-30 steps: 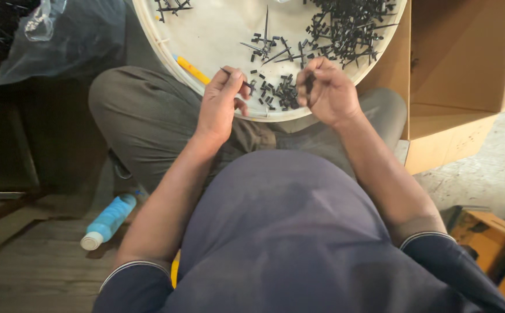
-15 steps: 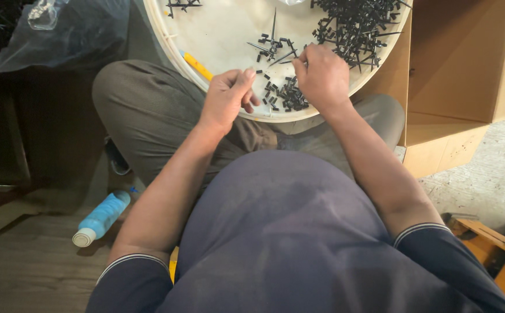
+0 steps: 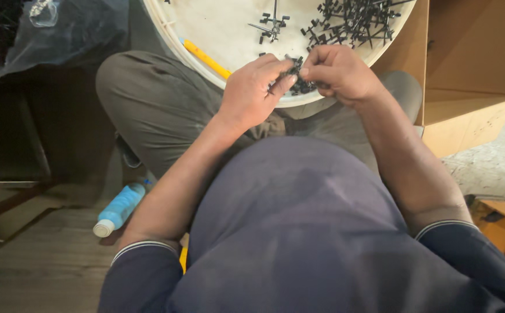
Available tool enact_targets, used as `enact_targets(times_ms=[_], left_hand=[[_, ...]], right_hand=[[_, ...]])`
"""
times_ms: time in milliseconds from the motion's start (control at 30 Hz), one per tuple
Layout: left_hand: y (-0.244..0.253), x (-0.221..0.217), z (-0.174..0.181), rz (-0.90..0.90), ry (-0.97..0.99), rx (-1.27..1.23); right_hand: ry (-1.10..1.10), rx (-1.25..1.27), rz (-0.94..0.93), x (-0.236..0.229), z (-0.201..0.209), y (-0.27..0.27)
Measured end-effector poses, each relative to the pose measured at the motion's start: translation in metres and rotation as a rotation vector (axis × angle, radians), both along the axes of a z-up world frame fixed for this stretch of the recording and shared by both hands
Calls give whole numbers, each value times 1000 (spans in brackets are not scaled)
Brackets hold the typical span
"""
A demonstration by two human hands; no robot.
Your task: The person sits on the floor and repeatedly picks up small black plastic fasteners and metal nails from a white basin. They insert the nails into the fasteners by hand and place the assembled units back into the basin. A yellow utility knife is present but not used.
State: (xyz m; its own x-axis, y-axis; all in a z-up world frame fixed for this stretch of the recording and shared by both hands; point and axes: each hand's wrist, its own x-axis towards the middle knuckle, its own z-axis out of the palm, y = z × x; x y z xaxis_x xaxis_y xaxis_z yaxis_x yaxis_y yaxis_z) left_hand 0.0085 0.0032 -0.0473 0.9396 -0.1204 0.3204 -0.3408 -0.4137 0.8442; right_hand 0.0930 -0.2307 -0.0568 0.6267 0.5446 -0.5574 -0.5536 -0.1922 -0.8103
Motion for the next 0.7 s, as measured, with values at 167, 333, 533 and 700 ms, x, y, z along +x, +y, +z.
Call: enact_targets(times_ms=[167,333,533,700], left_hand=[[-2,0,15,85,-37,141],[-6,-8,22,147,18,82],[-12,-12,29,132,-25,120],[-14,-15,35,129,-94,163]], right_hand=[[-79,217,-98,-14,10,11],[-467,172,-14,-31,5,17],[-505,-28,-113,-40,-13,23],[-63,196,-588,-15,-19,19]])
